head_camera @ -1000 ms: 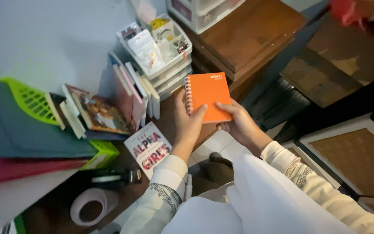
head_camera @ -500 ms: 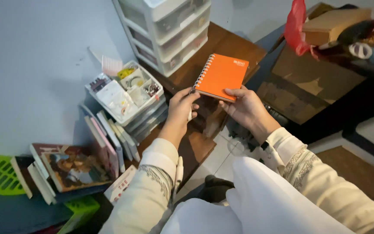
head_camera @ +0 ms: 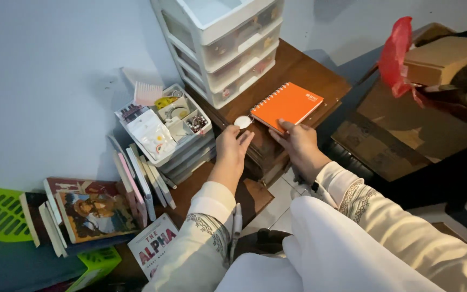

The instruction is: Organize books, notebooks, and stationery items on a wooden desk and into a small storage unit.

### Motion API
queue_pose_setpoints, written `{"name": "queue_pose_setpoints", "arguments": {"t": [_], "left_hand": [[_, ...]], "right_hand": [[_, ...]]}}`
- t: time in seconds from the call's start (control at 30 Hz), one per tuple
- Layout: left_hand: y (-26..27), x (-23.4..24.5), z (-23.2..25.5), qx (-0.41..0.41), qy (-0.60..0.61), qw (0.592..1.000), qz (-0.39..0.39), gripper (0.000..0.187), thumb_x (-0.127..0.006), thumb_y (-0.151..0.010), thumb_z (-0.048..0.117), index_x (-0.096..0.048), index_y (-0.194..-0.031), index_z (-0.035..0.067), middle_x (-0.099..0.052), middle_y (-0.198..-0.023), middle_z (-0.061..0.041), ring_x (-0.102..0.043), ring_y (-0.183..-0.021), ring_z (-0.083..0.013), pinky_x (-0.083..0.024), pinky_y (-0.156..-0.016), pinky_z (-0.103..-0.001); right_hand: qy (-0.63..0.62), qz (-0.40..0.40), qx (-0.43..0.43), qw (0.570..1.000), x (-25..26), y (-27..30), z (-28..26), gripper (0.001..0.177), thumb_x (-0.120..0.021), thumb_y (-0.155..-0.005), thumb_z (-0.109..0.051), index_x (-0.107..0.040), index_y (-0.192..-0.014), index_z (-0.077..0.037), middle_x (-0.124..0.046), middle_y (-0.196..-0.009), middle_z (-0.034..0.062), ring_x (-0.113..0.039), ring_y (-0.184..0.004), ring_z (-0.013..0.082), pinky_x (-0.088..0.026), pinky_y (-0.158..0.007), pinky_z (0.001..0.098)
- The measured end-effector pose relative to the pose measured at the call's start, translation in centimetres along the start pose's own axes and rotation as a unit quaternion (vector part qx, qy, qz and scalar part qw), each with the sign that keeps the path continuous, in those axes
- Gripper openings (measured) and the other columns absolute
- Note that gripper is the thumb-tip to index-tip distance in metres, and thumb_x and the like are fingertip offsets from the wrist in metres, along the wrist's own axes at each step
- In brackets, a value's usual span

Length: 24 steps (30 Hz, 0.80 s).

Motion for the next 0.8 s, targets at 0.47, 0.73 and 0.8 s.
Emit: {"name": "queue_pose_setpoints", "arguments": {"t": [0.47,0.73,0.8], "left_hand": [[7.8,9.5,2.3,-0.038,-0.135,0.978,0.151,0.049,-0.053,-0.093,0.014,-0.047,-0.141,0.007,-0.064,-0.133,-0.014,-0.069,-0.107,-0.0263,-0.052,-0.08,-0.037],[14.1,18.6,5.4,-0.106,-0.18,0.93,0.302,0.037,-0.05,-0.096,0.017,-0.056,-0.131,0.006,-0.071,-0.12,-0.01,-0.072,-0.093,-0.0214,-0.055,-0.069,-0.036],[16.2,21.0,5.7,-0.144,-0.199,0.918,0.313,0.034,-0.052,-0.094,0.013,-0.058,-0.127,0.006,-0.073,-0.113,-0.011,-0.072,-0.089,-0.0202,-0.052,-0.068,-0.035]], "right_hand": [[0.48,0.008,0.149,0.865,-1.0,0.3,1.9,0.035,-0.065,-0.099,-0.033,-0.072,-0.085,-0.002,-0.064,-0.067,0.0063,-0.061,-0.059,0.0157,-0.047,-0.057,0.0319],[0.488,-0.226,0.081,0.839,-10.1,8.1,9.6,0.038,-0.067,-0.1,-0.032,-0.068,-0.081,0.002,-0.062,-0.064,0.01,-0.055,-0.052,0.0139,-0.046,-0.047,0.0326],[0.496,-0.309,0.065,0.809,-11.4,10.4,12.7,0.033,-0.065,-0.098,-0.029,-0.07,-0.081,0.0,-0.064,-0.06,0.0101,-0.06,-0.049,0.0156,-0.047,-0.047,0.0321]]}}
Point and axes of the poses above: each hand's wrist, its own y-axis away from the middle knuckle, its own x-axis out of the back of the hand, z = x × y, the point moved 10 cm from there along -y, towards the middle knuckle
